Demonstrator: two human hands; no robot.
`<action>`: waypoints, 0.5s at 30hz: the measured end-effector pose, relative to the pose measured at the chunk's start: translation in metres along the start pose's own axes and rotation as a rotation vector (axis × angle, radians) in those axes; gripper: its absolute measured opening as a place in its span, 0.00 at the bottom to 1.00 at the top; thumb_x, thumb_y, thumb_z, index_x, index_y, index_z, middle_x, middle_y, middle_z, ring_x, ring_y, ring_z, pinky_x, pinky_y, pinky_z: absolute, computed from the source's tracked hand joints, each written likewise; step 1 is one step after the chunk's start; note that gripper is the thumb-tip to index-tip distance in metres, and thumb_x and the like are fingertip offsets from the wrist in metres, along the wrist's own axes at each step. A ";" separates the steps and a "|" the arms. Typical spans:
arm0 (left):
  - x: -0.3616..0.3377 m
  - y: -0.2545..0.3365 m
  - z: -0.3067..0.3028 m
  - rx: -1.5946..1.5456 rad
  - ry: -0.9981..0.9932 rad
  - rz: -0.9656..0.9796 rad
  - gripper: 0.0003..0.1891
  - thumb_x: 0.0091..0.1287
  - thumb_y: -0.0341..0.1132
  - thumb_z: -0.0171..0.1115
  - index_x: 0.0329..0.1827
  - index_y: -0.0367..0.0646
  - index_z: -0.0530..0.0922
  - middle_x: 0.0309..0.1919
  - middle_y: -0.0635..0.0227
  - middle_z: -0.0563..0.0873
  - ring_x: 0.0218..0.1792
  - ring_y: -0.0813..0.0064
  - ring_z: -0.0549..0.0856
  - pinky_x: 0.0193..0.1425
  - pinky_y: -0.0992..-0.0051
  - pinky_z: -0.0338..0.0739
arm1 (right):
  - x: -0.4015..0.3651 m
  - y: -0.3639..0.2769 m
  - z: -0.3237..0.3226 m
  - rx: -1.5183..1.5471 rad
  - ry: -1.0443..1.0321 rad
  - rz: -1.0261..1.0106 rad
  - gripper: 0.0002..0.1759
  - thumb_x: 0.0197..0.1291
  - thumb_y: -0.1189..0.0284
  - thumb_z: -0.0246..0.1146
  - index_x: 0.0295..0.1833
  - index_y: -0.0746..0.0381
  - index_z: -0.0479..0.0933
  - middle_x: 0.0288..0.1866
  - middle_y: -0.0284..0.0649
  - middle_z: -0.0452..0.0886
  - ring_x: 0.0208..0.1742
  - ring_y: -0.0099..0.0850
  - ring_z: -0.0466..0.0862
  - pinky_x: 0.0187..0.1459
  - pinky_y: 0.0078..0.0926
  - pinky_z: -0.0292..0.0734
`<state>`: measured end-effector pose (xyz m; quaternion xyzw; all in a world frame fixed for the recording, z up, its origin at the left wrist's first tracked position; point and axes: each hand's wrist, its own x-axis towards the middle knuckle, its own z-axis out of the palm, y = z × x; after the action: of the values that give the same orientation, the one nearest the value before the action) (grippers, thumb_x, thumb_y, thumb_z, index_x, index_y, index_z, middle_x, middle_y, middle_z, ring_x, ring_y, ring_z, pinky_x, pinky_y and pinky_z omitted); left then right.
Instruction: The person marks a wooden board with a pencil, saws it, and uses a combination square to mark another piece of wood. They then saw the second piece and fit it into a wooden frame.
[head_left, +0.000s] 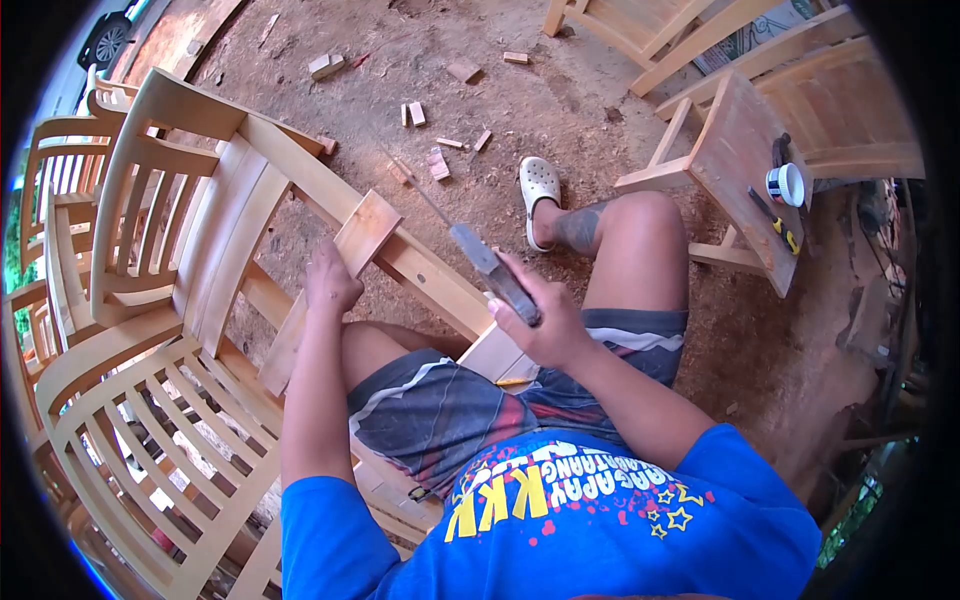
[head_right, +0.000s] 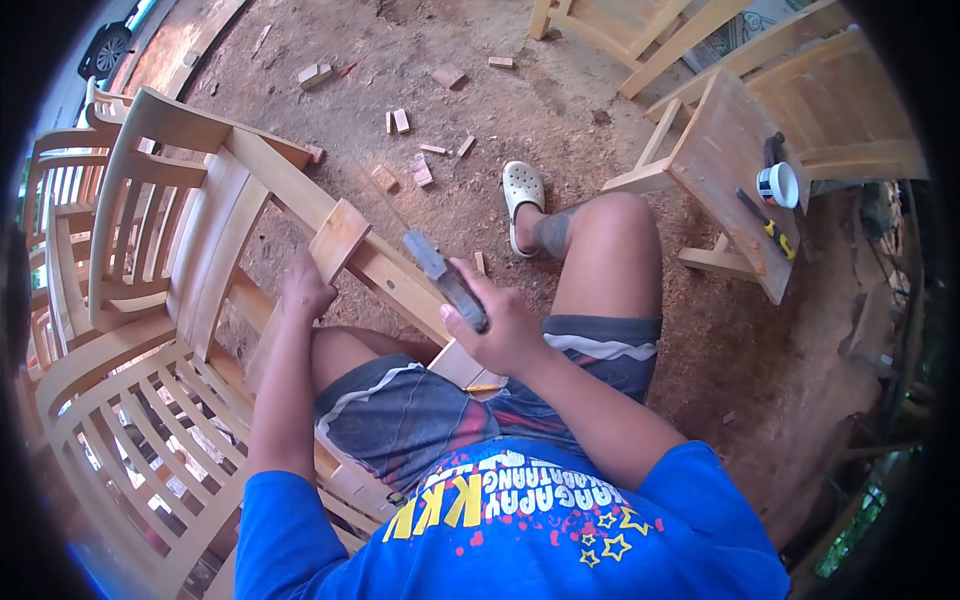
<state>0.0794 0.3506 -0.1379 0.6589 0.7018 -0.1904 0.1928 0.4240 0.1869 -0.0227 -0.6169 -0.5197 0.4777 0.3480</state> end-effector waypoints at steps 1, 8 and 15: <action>0.005 0.000 -0.001 0.013 -0.041 -0.013 0.56 0.50 0.34 0.82 0.84 0.39 0.60 0.78 0.43 0.74 0.76 0.44 0.77 0.79 0.42 0.72 | 0.001 -0.003 0.001 0.002 -0.029 0.023 0.36 0.71 0.62 0.70 0.79 0.68 0.72 0.43 0.57 0.90 0.42 0.47 0.94 0.48 0.43 0.86; 0.011 -0.014 -0.048 -0.185 -0.225 0.231 0.43 0.45 0.32 0.80 0.67 0.33 0.69 0.59 0.37 0.86 0.65 0.40 0.85 0.71 0.55 0.81 | -0.017 -0.008 0.011 0.012 -0.051 -0.187 0.38 0.69 0.68 0.72 0.81 0.67 0.69 0.46 0.54 0.90 0.41 0.43 0.94 0.46 0.36 0.86; 0.022 -0.017 -0.058 -0.142 -0.353 0.238 0.44 0.44 0.32 0.81 0.66 0.30 0.67 0.58 0.34 0.86 0.65 0.38 0.85 0.72 0.55 0.80 | -0.031 -0.009 -0.014 0.061 -0.168 -0.096 0.37 0.69 0.69 0.71 0.80 0.67 0.70 0.51 0.59 0.90 0.46 0.51 0.94 0.50 0.39 0.88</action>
<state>0.0599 0.3981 -0.0996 0.6782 0.5860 -0.2288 0.3799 0.4347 0.1601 -0.0029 -0.5383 -0.5610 0.5261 0.3445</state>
